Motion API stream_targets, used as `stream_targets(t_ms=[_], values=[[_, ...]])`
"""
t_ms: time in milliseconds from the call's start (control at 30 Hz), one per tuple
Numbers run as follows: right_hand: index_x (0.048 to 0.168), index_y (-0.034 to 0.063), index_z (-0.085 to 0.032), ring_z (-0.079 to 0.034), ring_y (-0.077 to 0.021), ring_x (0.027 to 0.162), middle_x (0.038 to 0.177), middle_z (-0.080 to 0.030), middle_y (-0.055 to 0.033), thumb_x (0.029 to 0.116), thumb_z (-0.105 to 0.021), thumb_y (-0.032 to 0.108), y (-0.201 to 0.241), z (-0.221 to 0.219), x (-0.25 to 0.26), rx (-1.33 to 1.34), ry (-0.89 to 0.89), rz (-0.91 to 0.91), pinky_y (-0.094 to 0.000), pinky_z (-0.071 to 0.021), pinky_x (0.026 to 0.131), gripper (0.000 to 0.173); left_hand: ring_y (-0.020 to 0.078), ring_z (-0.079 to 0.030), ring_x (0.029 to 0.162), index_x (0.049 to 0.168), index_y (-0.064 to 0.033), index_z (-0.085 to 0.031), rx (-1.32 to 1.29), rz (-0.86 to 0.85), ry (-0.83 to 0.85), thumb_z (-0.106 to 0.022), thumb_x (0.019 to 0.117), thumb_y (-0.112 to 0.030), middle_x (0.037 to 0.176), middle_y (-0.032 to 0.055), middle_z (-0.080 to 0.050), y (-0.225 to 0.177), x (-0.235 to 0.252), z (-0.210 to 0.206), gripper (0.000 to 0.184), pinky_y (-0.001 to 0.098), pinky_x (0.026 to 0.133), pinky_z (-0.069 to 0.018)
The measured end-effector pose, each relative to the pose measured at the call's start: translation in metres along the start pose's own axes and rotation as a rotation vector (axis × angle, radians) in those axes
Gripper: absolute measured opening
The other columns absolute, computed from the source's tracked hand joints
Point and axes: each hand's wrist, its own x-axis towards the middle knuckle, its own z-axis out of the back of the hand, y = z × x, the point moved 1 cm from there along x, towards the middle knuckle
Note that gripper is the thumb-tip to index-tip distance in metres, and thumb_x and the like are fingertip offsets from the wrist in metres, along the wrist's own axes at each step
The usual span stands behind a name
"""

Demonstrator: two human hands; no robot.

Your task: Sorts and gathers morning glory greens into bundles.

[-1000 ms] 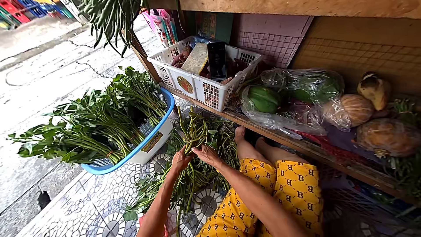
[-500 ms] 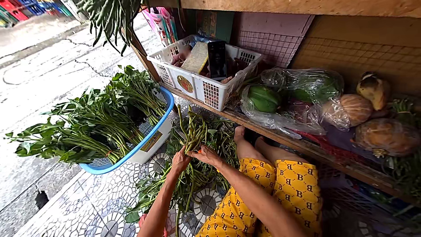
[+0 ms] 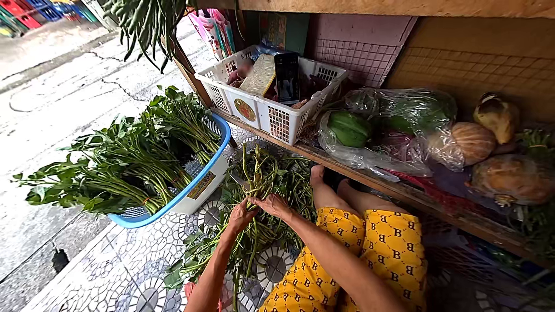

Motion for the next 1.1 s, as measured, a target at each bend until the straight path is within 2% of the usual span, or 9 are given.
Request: stream_targets(t_ms=[100, 300, 467, 533, 700, 767, 933, 1100], values=[[0.126, -0.0042, -0.064, -0.060, -0.0383, 0.126, 0.129, -0.064, -0.0255, 0.0984, -0.046, 0.072, -0.002, -0.001, 0.001, 0.040, -0.028, -0.011, -0.0582, -0.0448, 0.105, 0.083, 0.0401, -0.066, 0.113, 0.139, -0.0047, -0.058, 0.030, 0.029, -0.022, -0.068, 0.0962, -0.035, 0.116, 0.0242, -0.070, -0.002, 0.004, -0.002, 0.054, 0.0609, 0.100, -0.0464], [0.120, -0.0061, -0.065, -0.062, -0.0377, 0.122, 0.124, -0.066, -0.0259, 0.0986, -0.048, 0.070, -0.007, -0.008, 0.005, 0.131, -0.068, -0.019, -0.0581, -0.0465, 0.102, 0.081, 0.0433, -0.066, 0.112, 0.136, -0.0022, -0.060, 0.154, 0.098, -0.097, -0.066, 0.0982, -0.034, 0.114, 0.0258, -0.070, -0.014, 0.001, -0.005, 0.050, 0.0616, 0.097, -0.0472], [0.114, -0.0078, -0.065, -0.062, -0.0371, 0.120, 0.122, -0.065, -0.0260, 0.1012, -0.047, 0.066, -0.006, -0.011, 0.001, 0.194, -0.081, -0.065, -0.0566, -0.0468, 0.101, 0.077, 0.0437, -0.066, 0.114, 0.147, -0.0082, -0.053, 0.219, 0.172, -0.099, -0.064, 0.0996, -0.033, 0.117, 0.0253, -0.070, -0.020, 0.003, -0.006, 0.055, 0.0616, 0.098, -0.0474], [0.118, -0.0076, -0.065, -0.061, -0.0378, 0.122, 0.125, -0.064, -0.0263, 0.1021, -0.046, 0.066, -0.004, -0.009, -0.001, 0.189, -0.065, -0.074, -0.0572, -0.0458, 0.102, 0.077, 0.0441, -0.065, 0.115, 0.151, -0.0105, -0.049, 0.228, 0.169, -0.077, -0.062, 0.1002, -0.033, 0.119, 0.0252, -0.070, -0.022, 0.003, -0.004, 0.057, 0.0622, 0.098, -0.0471], [0.123, -0.0025, -0.067, -0.061, -0.0392, 0.123, 0.126, -0.066, -0.0251, 0.0974, -0.042, 0.076, -0.006, -0.006, -0.003, 0.140, -0.066, -0.070, -0.0618, -0.0458, 0.101, 0.086, 0.0440, -0.066, 0.113, 0.147, -0.0103, -0.053, 0.262, 0.159, -0.086, -0.061, 0.1005, -0.032, 0.116, 0.0253, -0.070, -0.031, 0.001, -0.006, 0.052, 0.0616, 0.096, -0.0482], [0.120, -0.0038, -0.067, -0.062, -0.0389, 0.122, 0.125, -0.066, -0.0255, 0.0972, -0.042, 0.076, -0.004, -0.004, -0.003, 0.113, -0.049, -0.076, -0.0609, -0.0462, 0.100, 0.087, 0.0434, -0.066, 0.114, 0.148, -0.0106, -0.052, 0.254, 0.166, -0.084, -0.061, 0.1007, -0.032, 0.117, 0.0248, -0.070, -0.030, -0.001, -0.007, 0.052, 0.0612, 0.097, -0.0477], [0.126, -0.0005, -0.065, -0.062, -0.0374, 0.123, 0.127, -0.066, -0.0237, 0.0996, -0.040, 0.073, -0.007, -0.009, 0.004, 0.130, -0.077, -0.089, -0.0593, -0.0466, 0.102, 0.082, 0.0432, -0.067, 0.112, 0.150, -0.0126, -0.050, 0.284, 0.168, -0.075, -0.061, 0.1006, -0.032, 0.116, 0.0249, -0.070, -0.029, 0.002, -0.008, 0.054, 0.0610, 0.095, -0.0491], [0.119, -0.0011, -0.068, -0.062, -0.0369, 0.118, 0.122, -0.066, -0.0234, 0.1013, -0.043, 0.069, -0.012, -0.016, 0.009, 0.263, -0.109, -0.066, -0.0597, -0.0470, 0.099, 0.076, 0.0438, -0.067, 0.113, 0.151, -0.0124, -0.049, 0.337, 0.180, -0.080, -0.061, 0.1004, -0.030, 0.117, 0.0249, -0.070, -0.032, 0.007, -0.005, 0.055, 0.0607, 0.096, -0.0488]])
